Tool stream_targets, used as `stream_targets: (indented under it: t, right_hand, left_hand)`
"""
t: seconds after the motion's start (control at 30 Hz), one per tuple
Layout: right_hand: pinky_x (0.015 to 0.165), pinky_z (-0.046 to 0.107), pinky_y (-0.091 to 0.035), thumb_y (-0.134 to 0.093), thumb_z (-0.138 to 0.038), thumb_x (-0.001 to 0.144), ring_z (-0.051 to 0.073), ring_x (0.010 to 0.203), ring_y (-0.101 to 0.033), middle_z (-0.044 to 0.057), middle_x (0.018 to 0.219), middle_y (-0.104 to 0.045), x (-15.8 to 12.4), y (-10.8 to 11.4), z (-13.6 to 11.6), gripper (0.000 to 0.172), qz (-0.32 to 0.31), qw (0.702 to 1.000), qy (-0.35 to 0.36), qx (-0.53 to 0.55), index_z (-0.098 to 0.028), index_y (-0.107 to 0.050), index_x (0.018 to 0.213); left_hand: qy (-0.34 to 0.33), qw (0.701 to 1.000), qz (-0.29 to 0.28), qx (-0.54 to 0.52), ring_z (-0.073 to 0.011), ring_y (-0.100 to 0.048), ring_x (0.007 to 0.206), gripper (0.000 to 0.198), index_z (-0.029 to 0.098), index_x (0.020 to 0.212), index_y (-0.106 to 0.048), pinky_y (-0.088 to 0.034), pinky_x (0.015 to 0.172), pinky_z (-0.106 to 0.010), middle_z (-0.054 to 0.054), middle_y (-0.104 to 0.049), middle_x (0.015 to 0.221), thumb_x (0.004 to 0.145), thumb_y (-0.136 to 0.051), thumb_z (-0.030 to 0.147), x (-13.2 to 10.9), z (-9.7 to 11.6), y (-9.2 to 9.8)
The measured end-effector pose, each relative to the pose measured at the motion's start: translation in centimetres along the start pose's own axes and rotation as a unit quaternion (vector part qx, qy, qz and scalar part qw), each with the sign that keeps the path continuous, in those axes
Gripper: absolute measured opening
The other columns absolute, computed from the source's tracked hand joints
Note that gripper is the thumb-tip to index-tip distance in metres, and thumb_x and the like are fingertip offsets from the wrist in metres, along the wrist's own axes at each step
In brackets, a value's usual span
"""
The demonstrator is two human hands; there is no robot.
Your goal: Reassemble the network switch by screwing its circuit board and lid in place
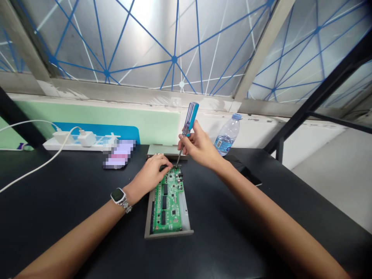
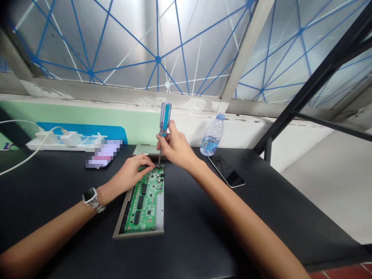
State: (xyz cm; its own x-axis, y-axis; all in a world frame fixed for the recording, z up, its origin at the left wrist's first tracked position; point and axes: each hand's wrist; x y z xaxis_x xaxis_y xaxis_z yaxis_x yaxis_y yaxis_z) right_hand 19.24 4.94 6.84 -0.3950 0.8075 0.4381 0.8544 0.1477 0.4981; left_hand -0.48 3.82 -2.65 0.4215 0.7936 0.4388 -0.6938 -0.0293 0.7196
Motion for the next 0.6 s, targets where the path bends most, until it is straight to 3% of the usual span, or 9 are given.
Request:
stream_targets:
  t: [0.2, 0.43, 0.6]
  right_hand:
    - [0.056, 0.029, -0.048, -0.049, -0.032, 0.095, 0.012, 0.053, -0.06, -0.002, 0.073, -0.067, 0.1, -0.3, 0.1, 0.018, -0.007, 1.0, 0.014, -0.012, -0.024, -0.035, 0.102]
    - [0.055, 0.028, -0.049, -0.05, -0.03, 0.095, 0.013, 0.052, -0.062, -0.003, 0.07, -0.066, 0.3, -0.3, 0.3, 0.019, -0.02, 1.0, 0.021, -0.007, -0.024, -0.035, 0.103]
    - [0.053, 0.027, -0.051, -0.053, -0.033, 0.094, 0.012, 0.052, -0.063, -0.003, 0.072, -0.067, 0.2, -0.4, 0.6, 0.021, -0.009, 1.0, 0.002, 0.018, -0.025, -0.035, 0.1]
  left_hand:
    - [0.019, 1.0, 0.009, -0.001, -0.0243, -0.065, 0.096, 0.012, 0.02, 0.094, -0.07, -0.05, 0.086, -0.04, -0.006, -0.07, 0.098, 0.09, -0.059, 0.024, 0.5, 1.0, 0.4]
    - [0.051, 0.983, 0.036, -0.171, -0.0192, -0.068, 0.077, 0.017, 0.017, 0.085, -0.064, -0.054, 0.074, -0.034, -0.004, -0.071, 0.082, 0.087, -0.068, 0.034, 2.7, 1.9, -0.5]
    - [0.081, 0.964, 0.077, -0.243, -0.0193, -0.068, 0.073, 0.02, 0.016, 0.078, -0.063, -0.054, 0.07, -0.032, -0.004, -0.07, 0.075, 0.082, -0.073, 0.033, 3.1, 2.3, -1.2]
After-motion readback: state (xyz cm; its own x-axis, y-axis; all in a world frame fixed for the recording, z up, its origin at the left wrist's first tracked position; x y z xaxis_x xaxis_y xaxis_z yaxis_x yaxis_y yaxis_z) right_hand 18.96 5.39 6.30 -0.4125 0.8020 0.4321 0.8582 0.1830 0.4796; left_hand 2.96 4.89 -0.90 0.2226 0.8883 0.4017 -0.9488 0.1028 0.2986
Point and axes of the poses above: each hand's wrist, its own x-axis towards the middle knuckle, its own y-axis out of the back of the hand, z = x × y
